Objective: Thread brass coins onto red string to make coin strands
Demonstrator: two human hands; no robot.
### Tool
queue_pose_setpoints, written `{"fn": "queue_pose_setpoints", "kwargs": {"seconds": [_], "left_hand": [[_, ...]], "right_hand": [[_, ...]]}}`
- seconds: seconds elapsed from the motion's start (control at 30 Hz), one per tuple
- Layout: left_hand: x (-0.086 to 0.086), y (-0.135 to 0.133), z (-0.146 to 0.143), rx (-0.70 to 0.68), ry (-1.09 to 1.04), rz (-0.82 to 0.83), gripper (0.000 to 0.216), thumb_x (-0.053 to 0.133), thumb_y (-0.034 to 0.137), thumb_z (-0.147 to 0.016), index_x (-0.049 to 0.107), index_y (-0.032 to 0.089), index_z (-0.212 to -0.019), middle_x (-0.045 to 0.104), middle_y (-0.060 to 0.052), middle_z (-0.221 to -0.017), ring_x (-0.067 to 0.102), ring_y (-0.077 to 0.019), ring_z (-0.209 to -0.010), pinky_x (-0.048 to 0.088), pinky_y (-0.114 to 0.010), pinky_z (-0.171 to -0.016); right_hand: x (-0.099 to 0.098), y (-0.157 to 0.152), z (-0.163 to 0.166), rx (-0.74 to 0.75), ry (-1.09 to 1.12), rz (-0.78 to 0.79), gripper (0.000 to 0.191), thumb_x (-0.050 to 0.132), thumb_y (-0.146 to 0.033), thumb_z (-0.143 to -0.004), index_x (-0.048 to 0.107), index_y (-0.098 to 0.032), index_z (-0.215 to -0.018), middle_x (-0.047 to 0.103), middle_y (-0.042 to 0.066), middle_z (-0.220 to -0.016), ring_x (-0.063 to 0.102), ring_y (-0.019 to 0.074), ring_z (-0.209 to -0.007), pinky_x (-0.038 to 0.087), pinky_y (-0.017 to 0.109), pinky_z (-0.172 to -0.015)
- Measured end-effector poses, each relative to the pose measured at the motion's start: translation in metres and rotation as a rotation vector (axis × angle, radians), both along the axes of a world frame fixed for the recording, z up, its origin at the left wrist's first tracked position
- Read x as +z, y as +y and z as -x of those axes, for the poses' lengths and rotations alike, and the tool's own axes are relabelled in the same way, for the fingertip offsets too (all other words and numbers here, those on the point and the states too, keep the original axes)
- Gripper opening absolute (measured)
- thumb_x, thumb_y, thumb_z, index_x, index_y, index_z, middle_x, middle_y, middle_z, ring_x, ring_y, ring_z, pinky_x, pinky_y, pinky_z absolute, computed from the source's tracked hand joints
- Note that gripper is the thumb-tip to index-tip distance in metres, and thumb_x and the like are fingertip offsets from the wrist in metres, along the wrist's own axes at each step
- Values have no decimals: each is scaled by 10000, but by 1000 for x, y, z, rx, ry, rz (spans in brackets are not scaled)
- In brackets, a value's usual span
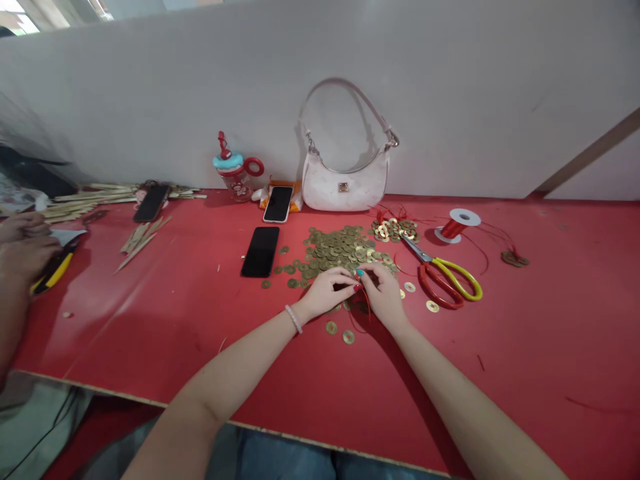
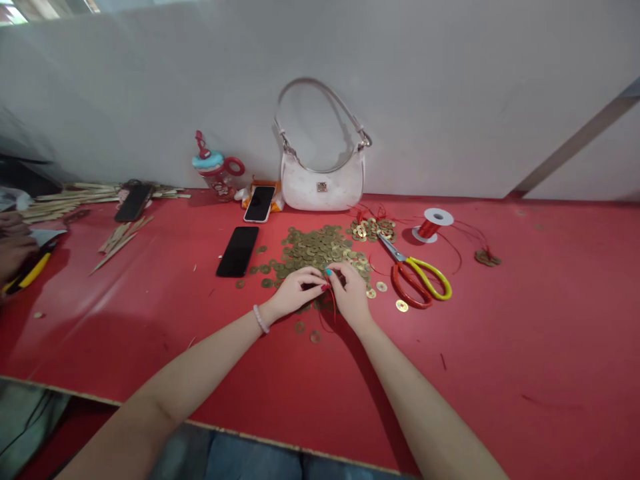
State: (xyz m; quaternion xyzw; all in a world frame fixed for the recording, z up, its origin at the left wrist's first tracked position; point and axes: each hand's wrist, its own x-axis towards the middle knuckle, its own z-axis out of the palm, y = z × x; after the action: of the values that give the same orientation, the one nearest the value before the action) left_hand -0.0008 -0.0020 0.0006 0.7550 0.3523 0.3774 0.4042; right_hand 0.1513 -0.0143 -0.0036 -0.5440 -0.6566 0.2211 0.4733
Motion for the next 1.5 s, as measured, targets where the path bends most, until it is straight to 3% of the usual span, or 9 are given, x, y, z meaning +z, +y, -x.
{"fn": "queue_pose_setpoints", "kwargs": {"seconds": [0.4,0.63,0.87,1.03,1.17,1.27,1.5], "left_hand": [[5,-6,0,-77,-11,-78,181,537,207,-781,699,199,-860,602,-72,-932,564,-158,-884,441,-290,-833],[5,-6,-1,-15,-34,-61,172,531,226,-789,686,197,-858,597,-70,-949,559,-156,-885,437,-300,-835],[0,0,0,73,-156,68,152,550,245,-780,656,149,-833,582,-79,-926,556,-145,-858,442,-276,-778],[-1,2,1,123,-207,125,113,557,203,-761,636,135,-803,565,-72,-900,547,-136,-831,438,-262,-755],[0,2,1,121,-224,119,89,551,187,-758,620,139,-785,564,-57,-860,543,-133,-821,436,-258,-760],[0,2,1,119,-225,128,87,540,180,-761,609,136,-789,565,-57,-854,541,-134,-821,433,-257,-760],[-1,1,0,100,-238,160,113,544,200,-763,605,136,-834,574,-61,-867,545,-135,-823,434,-256,-761]], "right_hand": [[0,0,1,-12,22,22,109,468,-233,-794,565,-183,-792,584,43,-791,530,157,-722,423,279,-650],[-2,3,-1,-25,40,45,115,467,-218,-787,574,-178,-800,582,45,-800,524,153,-704,420,278,-630],[-2,3,0,-30,38,-50,104,477,-223,-793,567,-194,-836,560,63,-912,517,184,-858,426,335,-749],[2,-5,2,-6,73,-107,127,483,-233,-796,486,-206,-919,482,89,-1054,508,179,-852,442,323,-684],[6,-8,4,105,-27,-133,6,501,-197,-776,497,-201,-774,481,86,-1033,493,207,-972,431,354,-777],[7,-8,5,132,-101,-152,65,476,-164,-780,512,-199,-739,490,84,-1024,486,214,-1012,397,394,-860],[6,-8,5,123,-123,-163,71,461,-158,-784,506,-202,-752,505,83,-998,497,206,-990,401,394,-859]]}}
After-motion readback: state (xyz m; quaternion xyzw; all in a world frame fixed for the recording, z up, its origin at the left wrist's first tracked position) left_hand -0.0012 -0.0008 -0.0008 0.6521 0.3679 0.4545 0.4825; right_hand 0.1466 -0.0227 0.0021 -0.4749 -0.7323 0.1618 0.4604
